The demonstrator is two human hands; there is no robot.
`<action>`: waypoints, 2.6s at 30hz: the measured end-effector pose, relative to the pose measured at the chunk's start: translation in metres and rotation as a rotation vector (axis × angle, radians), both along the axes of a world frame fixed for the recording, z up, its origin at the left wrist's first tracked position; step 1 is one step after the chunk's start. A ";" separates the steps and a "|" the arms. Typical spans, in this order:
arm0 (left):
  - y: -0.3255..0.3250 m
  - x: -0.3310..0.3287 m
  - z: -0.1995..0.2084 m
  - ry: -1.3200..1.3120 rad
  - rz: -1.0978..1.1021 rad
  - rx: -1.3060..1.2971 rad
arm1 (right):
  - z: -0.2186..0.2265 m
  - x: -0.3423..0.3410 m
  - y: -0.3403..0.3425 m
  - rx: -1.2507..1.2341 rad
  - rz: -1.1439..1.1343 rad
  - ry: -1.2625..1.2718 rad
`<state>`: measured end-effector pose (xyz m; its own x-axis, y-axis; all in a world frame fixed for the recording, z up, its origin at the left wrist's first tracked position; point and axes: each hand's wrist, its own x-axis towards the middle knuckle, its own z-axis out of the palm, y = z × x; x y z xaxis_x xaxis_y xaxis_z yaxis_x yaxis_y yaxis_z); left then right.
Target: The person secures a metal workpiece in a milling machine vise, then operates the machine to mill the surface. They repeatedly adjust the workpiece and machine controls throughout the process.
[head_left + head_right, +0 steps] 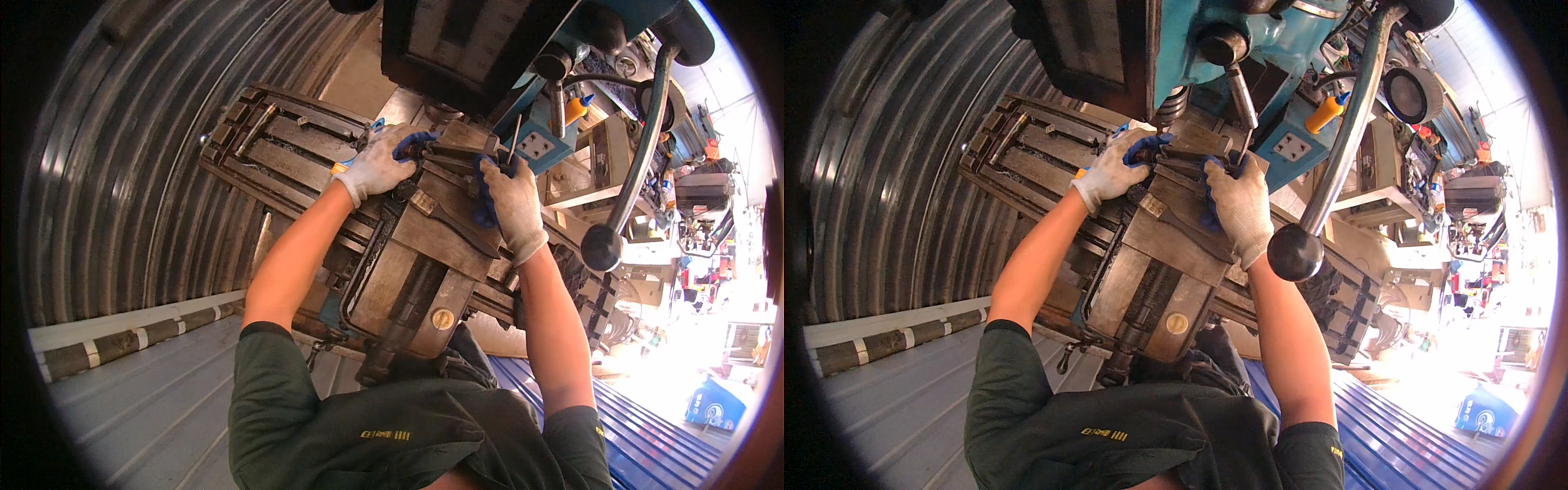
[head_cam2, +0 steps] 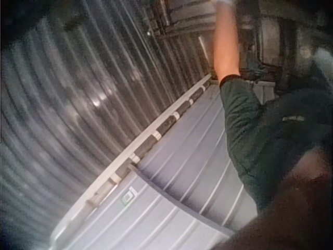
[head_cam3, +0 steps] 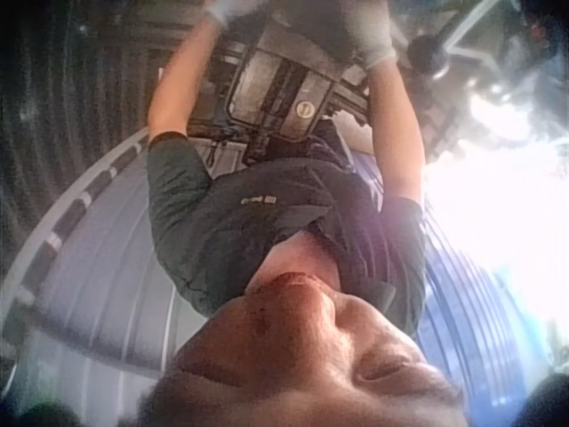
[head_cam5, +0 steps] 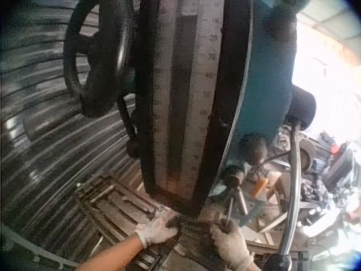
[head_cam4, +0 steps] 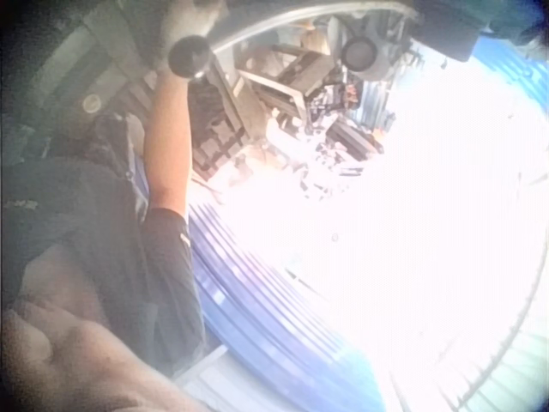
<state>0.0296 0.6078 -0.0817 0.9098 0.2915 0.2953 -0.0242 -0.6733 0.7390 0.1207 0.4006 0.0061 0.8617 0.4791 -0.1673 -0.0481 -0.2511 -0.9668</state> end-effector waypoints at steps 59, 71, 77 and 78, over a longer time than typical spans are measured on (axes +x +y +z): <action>0.022 0.025 -0.006 -0.114 -0.381 -0.040 | -0.001 -0.100 -0.103 0.014 0.239 -0.609; 0.020 0.032 -0.028 -0.101 -0.184 -0.043 | -0.158 -0.205 -0.173 -0.571 1.292 -0.152; 0.009 0.019 -0.003 -0.160 -0.263 -0.053 | -0.255 -0.267 -0.141 -0.080 1.498 -0.598; 0.012 0.018 -0.005 -0.144 -0.260 -0.115 | -0.263 -0.272 -0.136 -0.039 1.491 -0.683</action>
<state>0.0479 0.6198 -0.0871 0.9095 0.0939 0.4050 -0.2940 -0.5436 0.7862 -0.1515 0.2648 -0.2565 -0.4155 0.9096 -0.0036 0.6521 0.2951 -0.6983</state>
